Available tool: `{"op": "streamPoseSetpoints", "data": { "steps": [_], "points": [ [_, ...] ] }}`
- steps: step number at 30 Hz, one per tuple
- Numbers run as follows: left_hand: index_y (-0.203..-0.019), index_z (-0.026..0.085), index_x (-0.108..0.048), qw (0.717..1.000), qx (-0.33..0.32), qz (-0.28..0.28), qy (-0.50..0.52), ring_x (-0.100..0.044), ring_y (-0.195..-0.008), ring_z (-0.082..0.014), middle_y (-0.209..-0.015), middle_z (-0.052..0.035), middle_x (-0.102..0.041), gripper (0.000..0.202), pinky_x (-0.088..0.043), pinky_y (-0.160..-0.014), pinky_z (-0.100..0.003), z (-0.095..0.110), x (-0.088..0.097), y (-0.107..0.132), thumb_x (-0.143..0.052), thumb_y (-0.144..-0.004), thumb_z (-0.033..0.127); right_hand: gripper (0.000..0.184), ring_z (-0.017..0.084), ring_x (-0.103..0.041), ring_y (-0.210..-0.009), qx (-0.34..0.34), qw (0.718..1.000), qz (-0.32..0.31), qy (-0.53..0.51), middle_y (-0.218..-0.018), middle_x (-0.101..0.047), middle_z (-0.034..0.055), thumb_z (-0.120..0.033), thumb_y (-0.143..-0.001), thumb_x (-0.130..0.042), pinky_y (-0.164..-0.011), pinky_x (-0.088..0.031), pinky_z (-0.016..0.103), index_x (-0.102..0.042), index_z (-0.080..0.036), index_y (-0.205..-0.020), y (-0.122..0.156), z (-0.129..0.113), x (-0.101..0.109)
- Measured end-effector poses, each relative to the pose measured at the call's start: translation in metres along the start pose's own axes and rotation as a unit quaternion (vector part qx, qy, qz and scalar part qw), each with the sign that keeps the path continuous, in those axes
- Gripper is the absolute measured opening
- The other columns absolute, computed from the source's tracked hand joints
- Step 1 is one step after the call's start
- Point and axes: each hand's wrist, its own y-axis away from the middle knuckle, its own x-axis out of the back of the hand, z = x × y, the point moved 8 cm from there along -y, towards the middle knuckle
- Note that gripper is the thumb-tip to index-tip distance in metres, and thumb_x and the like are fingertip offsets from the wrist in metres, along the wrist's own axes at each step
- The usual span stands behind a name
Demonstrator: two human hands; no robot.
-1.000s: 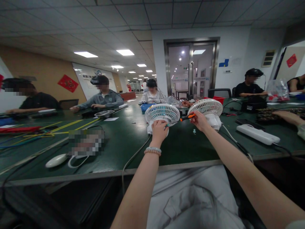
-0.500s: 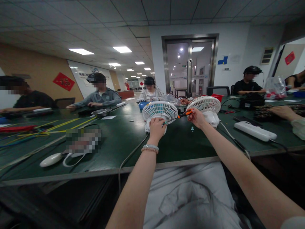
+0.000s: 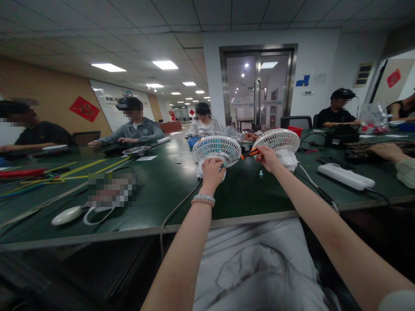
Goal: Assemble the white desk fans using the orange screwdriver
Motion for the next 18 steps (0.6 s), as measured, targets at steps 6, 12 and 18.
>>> {"op": "streamPoseSetpoints", "data": {
  "steps": [6, 12, 18],
  "points": [
    [-0.092, 0.025, -0.065, 1.0, 0.004, -0.002, -0.006, -0.04, -0.106, -0.0247, -0.106, -0.0032, -0.059, 0.02, -0.032, -0.089, -0.042, 0.0, -0.0005, -0.0003, -0.054, -0.076, 0.029, 0.036, 0.007, -0.043, -0.041, 0.015, 1.0, 0.01, 0.018, -0.042, -0.046, -0.0071, -0.048, -0.06, -0.07, -0.042, -0.038, 0.02, -0.047, -0.02, -0.06, -0.0007, -0.0023, 0.0014],
    [-0.093, 0.026, -0.065, 1.0, 0.008, -0.009, -0.005, -0.04, -0.108, -0.0255, -0.107, -0.0041, -0.059, 0.021, -0.032, -0.089, -0.043, -0.0005, -0.0018, -0.0005, -0.053, -0.076, 0.028, 0.031, 0.006, -0.037, -0.035, 0.02, 0.999, -0.012, 0.039, -0.036, -0.041, -0.0092, -0.048, -0.063, -0.067, -0.041, -0.037, 0.02, -0.059, -0.02, -0.075, 0.0004, -0.0039, -0.0023],
    [-0.092, 0.025, -0.065, 1.0, 0.007, -0.002, -0.004, -0.04, -0.107, -0.0253, -0.106, -0.0038, -0.059, 0.02, -0.032, -0.088, -0.043, -0.0008, -0.0019, -0.0009, -0.054, -0.076, 0.029, 0.03, 0.006, -0.04, -0.037, 0.019, 0.999, -0.01, 0.024, -0.039, -0.044, -0.0078, -0.045, -0.066, -0.065, -0.043, -0.036, 0.02, -0.062, -0.019, -0.081, 0.0008, -0.0048, -0.0034]
  ]
}}
